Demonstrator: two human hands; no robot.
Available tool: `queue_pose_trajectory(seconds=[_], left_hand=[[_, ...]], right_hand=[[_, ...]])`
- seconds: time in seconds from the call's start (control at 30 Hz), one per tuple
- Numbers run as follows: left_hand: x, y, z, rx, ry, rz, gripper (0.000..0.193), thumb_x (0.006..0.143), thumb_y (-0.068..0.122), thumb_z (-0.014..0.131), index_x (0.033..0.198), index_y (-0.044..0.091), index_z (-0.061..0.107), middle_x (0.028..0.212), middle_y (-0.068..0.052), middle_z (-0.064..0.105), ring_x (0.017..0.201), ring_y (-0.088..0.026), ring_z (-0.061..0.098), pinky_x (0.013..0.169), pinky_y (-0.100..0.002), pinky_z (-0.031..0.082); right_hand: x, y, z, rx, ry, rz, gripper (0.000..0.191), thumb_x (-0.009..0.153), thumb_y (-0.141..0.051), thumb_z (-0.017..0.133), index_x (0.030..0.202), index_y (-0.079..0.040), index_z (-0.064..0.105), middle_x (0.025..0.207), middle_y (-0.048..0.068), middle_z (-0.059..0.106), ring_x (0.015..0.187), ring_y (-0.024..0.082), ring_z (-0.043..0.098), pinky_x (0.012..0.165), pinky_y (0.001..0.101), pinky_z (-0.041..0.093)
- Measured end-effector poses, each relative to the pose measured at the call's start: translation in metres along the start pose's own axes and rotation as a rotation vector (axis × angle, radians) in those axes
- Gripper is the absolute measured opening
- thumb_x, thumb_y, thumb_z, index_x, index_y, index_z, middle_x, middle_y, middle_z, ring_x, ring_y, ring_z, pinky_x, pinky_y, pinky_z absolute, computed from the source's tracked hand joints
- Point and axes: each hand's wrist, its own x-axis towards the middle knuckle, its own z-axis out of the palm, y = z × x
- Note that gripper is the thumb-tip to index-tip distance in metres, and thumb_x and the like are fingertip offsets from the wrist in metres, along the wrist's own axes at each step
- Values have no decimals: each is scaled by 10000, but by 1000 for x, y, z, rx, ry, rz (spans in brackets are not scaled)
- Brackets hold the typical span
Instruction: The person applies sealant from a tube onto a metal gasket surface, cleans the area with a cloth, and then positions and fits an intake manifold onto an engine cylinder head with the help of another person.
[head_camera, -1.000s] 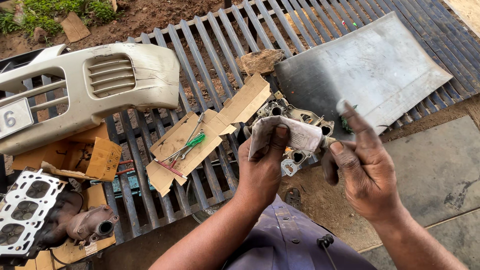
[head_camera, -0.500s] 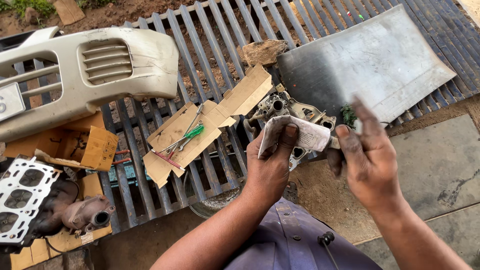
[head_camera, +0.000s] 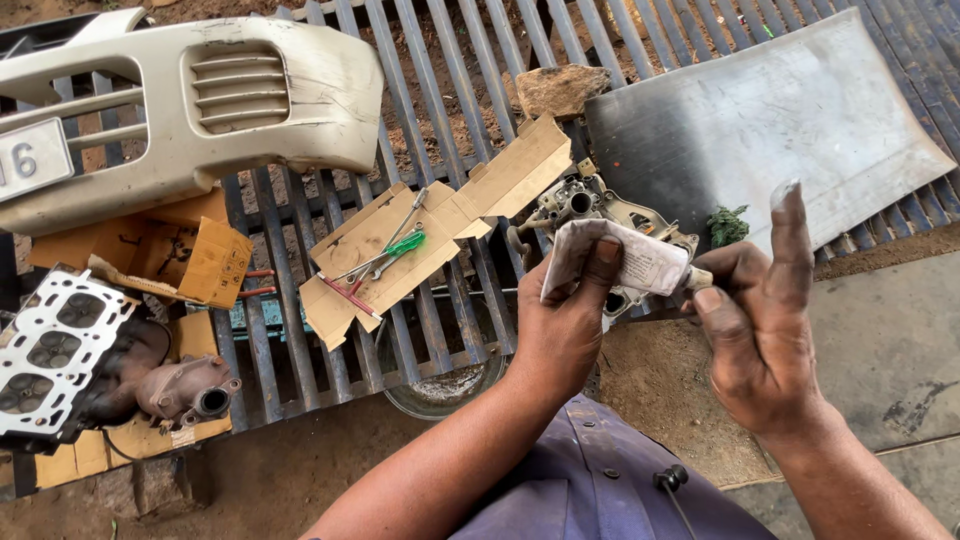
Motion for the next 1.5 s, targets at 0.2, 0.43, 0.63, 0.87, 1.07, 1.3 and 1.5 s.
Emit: queue_pose_trajectory(seconds=[0.2, 0.43, 0.63, 0.87, 1.07, 1.3, 1.5], left_hand=[[2, -3, -3, 18, 0, 8, 214, 1048, 227, 678, 1168, 52, 704, 1033, 26, 698, 969, -61, 605, 876, -231, 515], [-3, -25, -15, 50, 42, 92, 213, 1063, 209, 698, 1195, 42, 693, 1051, 26, 675, 986, -69, 597, 885, -239, 517], [37, -80, -102, 116, 533, -287, 206, 993, 243, 710, 1054, 47, 720, 889, -25, 694, 752, -117, 576, 654, -295, 472], [102, -114, -275, 637, 1245, -235, 305, 1013, 239, 680, 1235, 51, 591, 1031, -40, 710, 830, -139, 666, 682, -299, 552], [144, -152, -336, 429, 1391, -423, 439, 1037, 243, 665, 1394, 62, 485, 1109, -64, 698, 845, -191, 690, 638, -312, 564], [86, -183, -347, 450, 1080, -407, 576, 1058, 228, 672, 1487, -4, 364, 1198, -81, 654, 910, -192, 701, 665, -319, 565], [26, -188, -226, 978, 722, -98, 417, 1075, 117, 672, 1419, -32, 489, 1235, -114, 607, 1105, -188, 600, 988, -317, 515]], right_hand=[[-6, 7, -1, 383, 64, 303, 806, 1059, -155, 571, 1744, -40, 162, 816, 73, 579, 639, 107, 529, 547, 250, 466], [7, 27, -2, 913, 70, 762, 716, 1003, -135, 627, 1607, 100, 325, 709, 17, 563, 534, 82, 515, 431, 223, 419], [-6, 89, 30, 314, 26, 901, 833, 1009, -212, 509, 1706, -125, 61, 842, 80, 649, 657, 152, 571, 547, 316, 498], [-52, 193, -25, -626, 11, 780, 1043, 894, -187, 664, 1723, -86, 39, 1076, 117, 725, 919, 251, 680, 887, 432, 546], [-6, 322, -88, -1015, -227, 927, 1024, 870, -274, 756, 1698, -295, 154, 1349, 201, 603, 1176, 376, 641, 1018, 507, 507], [35, 468, -99, -1058, -257, 928, 981, 896, -289, 744, 1707, -222, 196, 1299, 331, 550, 1207, 531, 535, 1006, 593, 455], [10, 447, -129, -964, -57, 770, 276, 1013, -270, 761, 1142, -26, 744, 1027, 244, 720, 963, 415, 684, 856, 522, 527]])
